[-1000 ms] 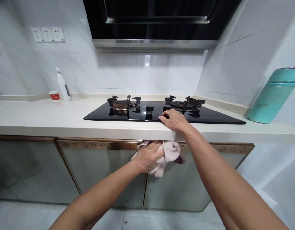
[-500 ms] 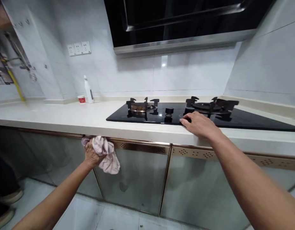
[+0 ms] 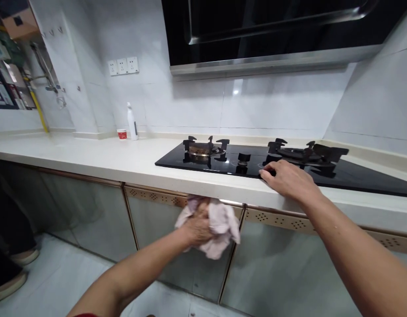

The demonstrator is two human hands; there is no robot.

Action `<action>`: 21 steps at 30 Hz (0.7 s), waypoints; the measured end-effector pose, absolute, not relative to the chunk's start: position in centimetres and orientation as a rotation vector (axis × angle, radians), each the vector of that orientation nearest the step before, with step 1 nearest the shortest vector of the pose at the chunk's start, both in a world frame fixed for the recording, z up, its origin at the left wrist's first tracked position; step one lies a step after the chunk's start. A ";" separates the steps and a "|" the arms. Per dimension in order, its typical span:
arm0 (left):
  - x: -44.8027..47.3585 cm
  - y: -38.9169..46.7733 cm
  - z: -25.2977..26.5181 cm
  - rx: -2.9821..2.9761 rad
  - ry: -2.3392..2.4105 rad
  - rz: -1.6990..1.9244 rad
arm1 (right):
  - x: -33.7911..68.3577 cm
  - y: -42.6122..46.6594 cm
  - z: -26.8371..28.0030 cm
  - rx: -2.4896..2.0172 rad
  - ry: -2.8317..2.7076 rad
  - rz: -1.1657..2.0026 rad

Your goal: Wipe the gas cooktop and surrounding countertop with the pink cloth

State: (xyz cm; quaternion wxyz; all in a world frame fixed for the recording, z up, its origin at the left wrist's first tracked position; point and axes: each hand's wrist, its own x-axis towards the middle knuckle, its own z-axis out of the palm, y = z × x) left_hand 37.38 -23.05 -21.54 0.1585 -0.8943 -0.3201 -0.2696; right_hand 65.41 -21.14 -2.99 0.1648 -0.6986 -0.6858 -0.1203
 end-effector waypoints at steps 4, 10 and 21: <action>45.0 -23.2 -20.0 -2.443 -0.505 -0.588 | 65.9 -21.1 -3.1 -1.969 -1.922 -0.335; 41.6 -22.8 -21.5 -2.332 -0.557 -0.503 | 66.6 -21.0 -3.1 -1.947 -1.927 -0.269; 15.0 -23.9 -29.1 -1.842 -1.847 -0.935 | 66.3 -21.4 -3.5 -2.140 -1.641 -0.457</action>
